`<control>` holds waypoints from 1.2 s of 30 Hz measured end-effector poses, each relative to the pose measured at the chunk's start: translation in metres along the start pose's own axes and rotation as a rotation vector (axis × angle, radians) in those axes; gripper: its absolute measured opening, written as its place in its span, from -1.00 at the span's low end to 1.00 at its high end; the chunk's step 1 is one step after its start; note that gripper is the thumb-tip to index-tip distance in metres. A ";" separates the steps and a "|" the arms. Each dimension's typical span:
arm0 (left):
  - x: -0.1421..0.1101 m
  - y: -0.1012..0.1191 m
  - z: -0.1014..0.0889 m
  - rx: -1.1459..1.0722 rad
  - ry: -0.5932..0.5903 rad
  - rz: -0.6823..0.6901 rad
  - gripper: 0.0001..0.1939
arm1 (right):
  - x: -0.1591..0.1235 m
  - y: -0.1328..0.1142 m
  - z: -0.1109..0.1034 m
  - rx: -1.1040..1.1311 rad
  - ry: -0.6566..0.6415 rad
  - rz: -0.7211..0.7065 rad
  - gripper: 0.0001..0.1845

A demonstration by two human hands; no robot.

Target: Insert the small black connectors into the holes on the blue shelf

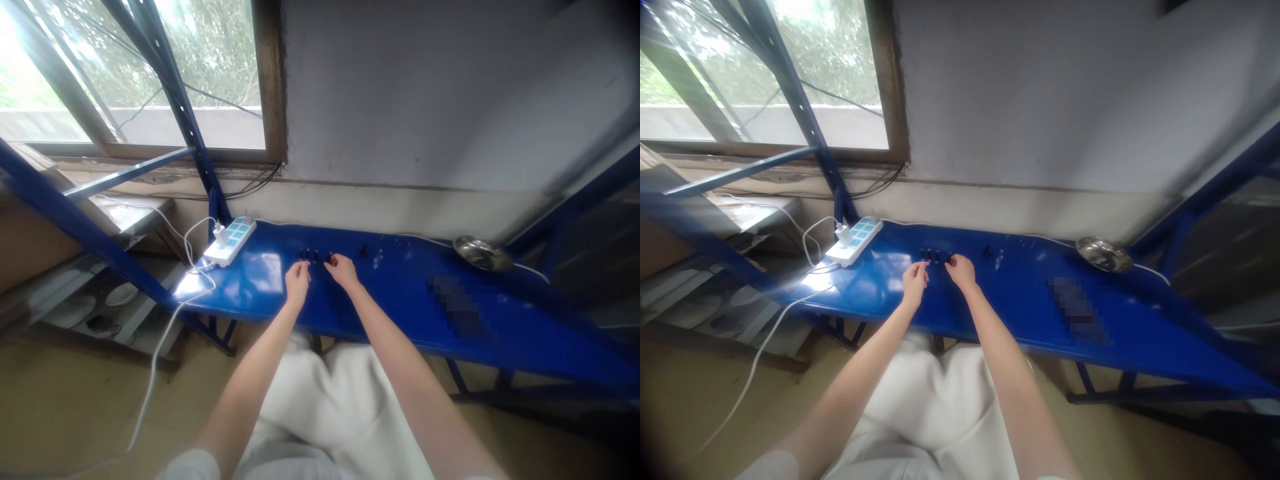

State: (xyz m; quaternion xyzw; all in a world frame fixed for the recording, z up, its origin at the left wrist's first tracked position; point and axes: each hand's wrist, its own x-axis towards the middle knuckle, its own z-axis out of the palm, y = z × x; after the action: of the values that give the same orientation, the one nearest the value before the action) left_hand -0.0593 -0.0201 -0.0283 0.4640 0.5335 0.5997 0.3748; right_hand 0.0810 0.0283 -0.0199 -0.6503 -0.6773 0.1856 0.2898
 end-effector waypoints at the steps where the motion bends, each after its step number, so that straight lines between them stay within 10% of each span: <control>1: -0.001 -0.003 -0.001 0.002 0.008 -0.006 -0.71 | 0.004 0.000 0.005 -0.022 0.005 -0.006 -0.84; 11: -0.006 -0.005 0.000 0.068 -0.011 -0.025 -0.75 | 0.018 -0.004 0.028 -0.125 -0.004 0.041 -0.80; 25: -0.007 -0.005 -0.001 0.093 -0.002 -0.032 -0.76 | 0.015 -0.009 0.007 -0.216 -0.125 0.059 -0.73; 36: -0.011 0.000 -0.003 0.214 -0.040 0.079 -0.73 | -0.032 0.053 -0.044 -0.097 0.283 0.208 -0.77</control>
State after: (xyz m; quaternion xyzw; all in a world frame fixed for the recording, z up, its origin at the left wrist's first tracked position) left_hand -0.0592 -0.0312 -0.0304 0.5338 0.5682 0.5443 0.3098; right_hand 0.1495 -0.0045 -0.0238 -0.7497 -0.5669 0.0883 0.3298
